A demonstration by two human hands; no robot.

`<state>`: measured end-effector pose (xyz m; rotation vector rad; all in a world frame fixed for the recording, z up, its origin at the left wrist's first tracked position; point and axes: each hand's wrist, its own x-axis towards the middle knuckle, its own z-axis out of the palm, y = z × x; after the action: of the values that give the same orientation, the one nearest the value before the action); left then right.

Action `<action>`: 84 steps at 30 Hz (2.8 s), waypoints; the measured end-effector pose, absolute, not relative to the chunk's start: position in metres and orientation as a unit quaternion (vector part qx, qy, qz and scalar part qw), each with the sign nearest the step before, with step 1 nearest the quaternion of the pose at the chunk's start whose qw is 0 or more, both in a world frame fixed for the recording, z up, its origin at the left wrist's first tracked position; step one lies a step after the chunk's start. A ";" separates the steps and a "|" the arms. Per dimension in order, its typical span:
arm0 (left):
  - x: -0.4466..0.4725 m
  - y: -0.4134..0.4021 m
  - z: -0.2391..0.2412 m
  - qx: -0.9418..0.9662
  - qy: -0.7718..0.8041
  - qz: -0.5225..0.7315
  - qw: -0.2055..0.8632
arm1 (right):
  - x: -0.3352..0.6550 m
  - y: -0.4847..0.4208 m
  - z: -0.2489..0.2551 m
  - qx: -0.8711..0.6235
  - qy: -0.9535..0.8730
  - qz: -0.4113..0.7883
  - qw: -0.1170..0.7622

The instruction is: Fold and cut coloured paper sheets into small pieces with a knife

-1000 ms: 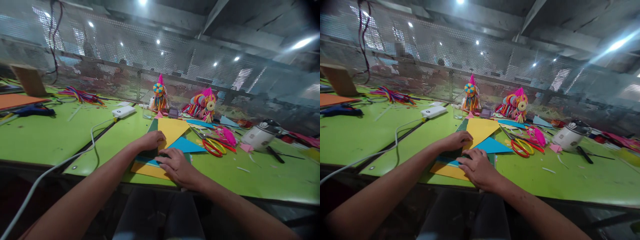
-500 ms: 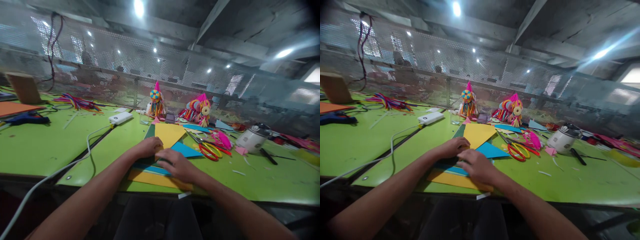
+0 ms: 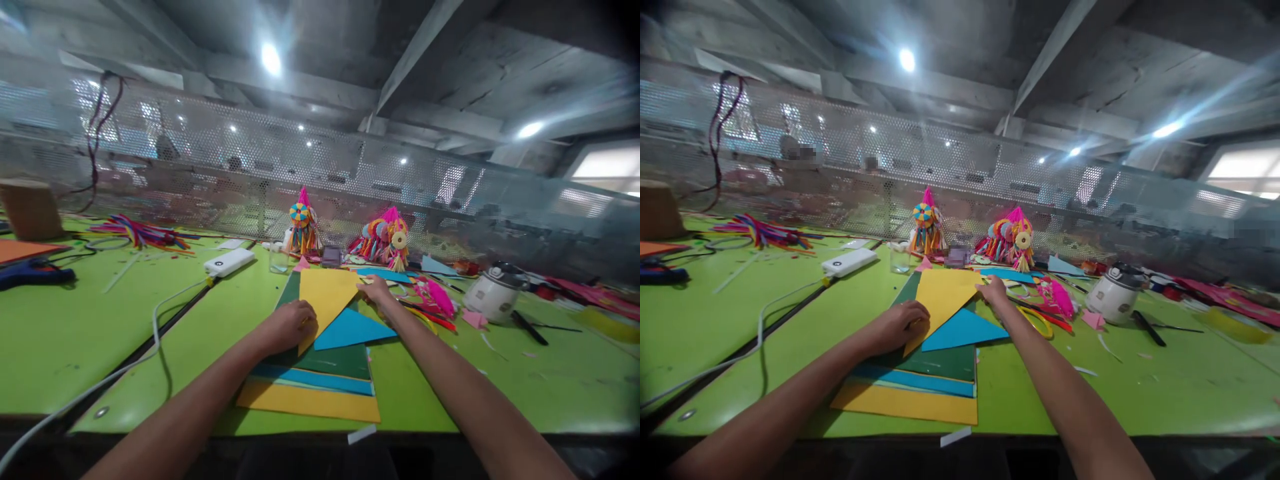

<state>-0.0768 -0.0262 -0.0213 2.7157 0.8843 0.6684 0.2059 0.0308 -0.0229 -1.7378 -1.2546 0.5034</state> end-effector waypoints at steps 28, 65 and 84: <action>-0.081 0.012 0.021 0.548 0.261 0.366 0.705 | 0.189 -0.028 0.046 -0.230 -0.497 0.438 0.712; -0.143 -0.024 0.002 0.963 0.193 0.174 0.072 | 0.201 -0.081 -0.030 -0.356 -0.901 0.024 0.249; -0.144 0.001 -0.011 0.860 0.398 0.197 0.251 | 0.200 -0.070 -0.030 -0.597 -0.706 0.187 0.332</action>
<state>-0.1438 0.0011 -0.0106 2.3415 1.0821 0.5352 0.2003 -0.0703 -0.0303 -1.5590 -1.8455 0.4887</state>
